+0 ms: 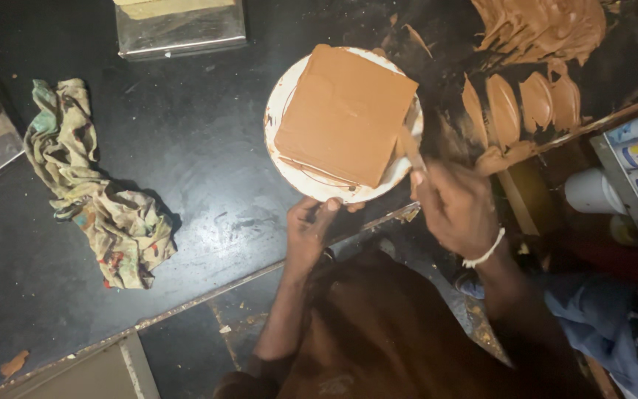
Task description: The person applies brown icing to a square cake on a rotating stand using a metal spatula and a serrated scraper. They smooth the icing on the top and sides. Finally, they lift the cake and place it onto a square yellow board.
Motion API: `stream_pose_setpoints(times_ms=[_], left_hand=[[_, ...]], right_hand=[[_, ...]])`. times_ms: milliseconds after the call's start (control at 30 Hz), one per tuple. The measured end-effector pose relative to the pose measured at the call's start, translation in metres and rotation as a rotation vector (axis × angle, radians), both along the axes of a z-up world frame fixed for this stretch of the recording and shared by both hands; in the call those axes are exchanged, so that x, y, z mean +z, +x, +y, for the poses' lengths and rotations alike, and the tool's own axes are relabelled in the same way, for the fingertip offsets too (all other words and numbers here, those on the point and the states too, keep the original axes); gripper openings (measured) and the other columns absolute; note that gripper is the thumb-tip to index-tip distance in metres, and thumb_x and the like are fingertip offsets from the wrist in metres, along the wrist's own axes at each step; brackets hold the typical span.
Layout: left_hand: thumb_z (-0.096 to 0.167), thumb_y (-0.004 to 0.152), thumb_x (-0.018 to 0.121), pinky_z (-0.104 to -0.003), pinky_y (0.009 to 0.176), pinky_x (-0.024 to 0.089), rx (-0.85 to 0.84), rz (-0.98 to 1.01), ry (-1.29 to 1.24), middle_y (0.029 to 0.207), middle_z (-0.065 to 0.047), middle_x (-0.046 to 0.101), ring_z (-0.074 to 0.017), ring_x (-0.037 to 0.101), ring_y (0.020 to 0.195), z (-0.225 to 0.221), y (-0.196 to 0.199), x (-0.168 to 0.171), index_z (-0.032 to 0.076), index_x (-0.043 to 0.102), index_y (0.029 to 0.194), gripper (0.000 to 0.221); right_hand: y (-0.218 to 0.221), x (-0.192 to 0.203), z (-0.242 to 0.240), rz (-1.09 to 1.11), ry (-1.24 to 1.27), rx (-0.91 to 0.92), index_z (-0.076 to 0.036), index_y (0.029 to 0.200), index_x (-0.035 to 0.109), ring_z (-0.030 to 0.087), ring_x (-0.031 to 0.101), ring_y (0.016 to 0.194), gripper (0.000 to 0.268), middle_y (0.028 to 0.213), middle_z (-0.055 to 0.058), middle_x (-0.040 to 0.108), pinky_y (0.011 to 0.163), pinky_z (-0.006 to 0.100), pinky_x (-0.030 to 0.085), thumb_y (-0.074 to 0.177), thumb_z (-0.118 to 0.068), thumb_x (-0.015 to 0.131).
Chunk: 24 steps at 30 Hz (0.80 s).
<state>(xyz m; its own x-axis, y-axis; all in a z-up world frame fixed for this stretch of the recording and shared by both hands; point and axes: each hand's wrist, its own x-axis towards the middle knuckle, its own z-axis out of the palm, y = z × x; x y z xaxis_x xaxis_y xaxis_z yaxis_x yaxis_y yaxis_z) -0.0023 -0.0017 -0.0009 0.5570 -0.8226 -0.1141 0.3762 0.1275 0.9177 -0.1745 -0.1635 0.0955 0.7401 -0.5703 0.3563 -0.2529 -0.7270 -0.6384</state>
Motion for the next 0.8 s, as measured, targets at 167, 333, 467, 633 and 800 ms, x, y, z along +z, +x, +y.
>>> stream_pose_setpoints(times_ms=[167, 333, 467, 633, 800], left_hand=[[0.019, 0.1, 0.069, -0.031, 0.096, 0.051, 0.009, 0.011, 0.025, 0.105, -0.011, 0.077, -0.0156, 0.069, 0.1, 0.0, -0.004, 0.019, -0.004, 0.073, 0.111, 0.025], [0.022, 0.102, 0.067, -0.03, 0.094, 0.053, -0.018, -0.129, 0.017, 0.101, -0.008, 0.077, -0.0148, 0.069, 0.097, 0.003, 0.001, 0.004, -0.002, 0.074, 0.107, 0.026], [0.019, 0.1, 0.074, -0.03, 0.076, 0.043, 0.108, -0.079, 0.153, 0.096, -0.007, 0.071, -0.014, 0.056, 0.084, 0.006, -0.002, -0.031, -0.006, 0.075, 0.108, 0.027], [0.023, 0.098, 0.07, -0.028, 0.085, 0.05, 0.113, -0.189, 0.136, 0.1, -0.007, 0.075, -0.0126, 0.064, 0.09, 0.005, -0.001, -0.016, -0.003, 0.074, 0.108, 0.028], [0.021, 0.1, 0.069, -0.029, 0.086, 0.051, 0.033, -0.175, 0.128, 0.1, -0.011, 0.075, -0.0154, 0.066, 0.092, -0.001, -0.007, 0.019, -0.005, 0.073, 0.107, 0.028]], right_hand=[[-0.01, 0.014, 0.024, 0.062, -0.002, 0.07, 0.005, 0.092, 0.061, 0.022, 0.062, 0.063, 0.014, 0.073, 0.014, 0.061, 0.057, 0.037, 0.047, 0.1, -0.006, 0.061], [-0.039, -0.005, 0.03, -0.103, 0.451, 0.232, 0.005, 0.103, 0.066, 0.016, 0.067, 0.066, 0.02, 0.078, 0.01, 0.067, 0.058, 0.032, 0.055, 0.103, -0.011, 0.055], [-0.099, -0.045, 0.016, -0.325, 0.918, 0.203, 0.002, 0.098, 0.068, 0.016, 0.066, 0.074, 0.031, 0.087, 0.01, 0.072, 0.065, 0.029, 0.053, 0.112, -0.019, 0.051], [-0.147, -0.111, -0.001, -0.668, 0.784, -0.288, 0.0, 0.109, 0.066, 0.015, 0.063, 0.078, 0.029, 0.094, 0.011, 0.07, 0.07, 0.027, 0.05, 0.113, -0.025, 0.053], [-0.142, -0.194, -0.055, -0.448, 0.123, -0.797, 0.005, 0.127, 0.068, 0.022, 0.062, 0.087, 0.034, 0.102, 0.014, 0.071, 0.078, 0.034, 0.05, 0.111, -0.021, 0.052]])
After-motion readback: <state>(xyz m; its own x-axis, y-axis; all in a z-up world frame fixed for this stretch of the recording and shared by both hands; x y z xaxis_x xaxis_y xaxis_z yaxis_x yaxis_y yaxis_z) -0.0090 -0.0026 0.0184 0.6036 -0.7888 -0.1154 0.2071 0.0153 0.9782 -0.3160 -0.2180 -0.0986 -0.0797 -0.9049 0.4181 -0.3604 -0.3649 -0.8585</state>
